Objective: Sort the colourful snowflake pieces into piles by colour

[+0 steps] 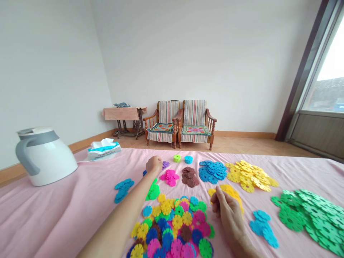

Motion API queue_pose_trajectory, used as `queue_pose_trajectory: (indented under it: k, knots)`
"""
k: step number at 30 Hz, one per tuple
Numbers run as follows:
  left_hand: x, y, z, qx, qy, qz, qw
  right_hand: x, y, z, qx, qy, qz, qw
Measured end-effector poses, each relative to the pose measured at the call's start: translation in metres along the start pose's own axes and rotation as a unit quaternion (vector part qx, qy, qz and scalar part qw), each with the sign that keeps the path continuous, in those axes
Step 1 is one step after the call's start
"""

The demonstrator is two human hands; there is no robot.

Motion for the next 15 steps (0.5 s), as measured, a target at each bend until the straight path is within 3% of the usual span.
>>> queue_pose_trajectory:
  k: [5, 8, 11, 15]
  knots:
    - [0.014, 0.040, 0.020, -0.104, 0.033, -0.028, 0.994, -0.004, 0.002, -0.004, 0.009, 0.038, -0.012, 0.999]
    - [0.021, 0.088, 0.036, -0.180, 0.057, -0.078, 0.979, -0.009, 0.003, -0.008, 0.033, 0.096, -0.034, 0.994]
    - [0.033, 0.150, 0.058, -0.293, 0.088, -0.128, 0.943, -0.018, 0.003, -0.012, 0.071, 0.167, -0.064, 0.981]
    - [0.049, 0.205, 0.060, -0.310, 0.098, -0.132, 0.936, -0.030, 0.010, -0.023, 0.148, 0.261, -0.090, 0.950]
Point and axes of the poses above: each hand's wrist, its own y-axis away from the middle knuckle, its own x-axis out of the back of the hand, z = x × y, the point moved 10 cm from there along -y, towards the middle knuckle, and after that the axes turned 6 degrees about -z, right-handed, at the moved point
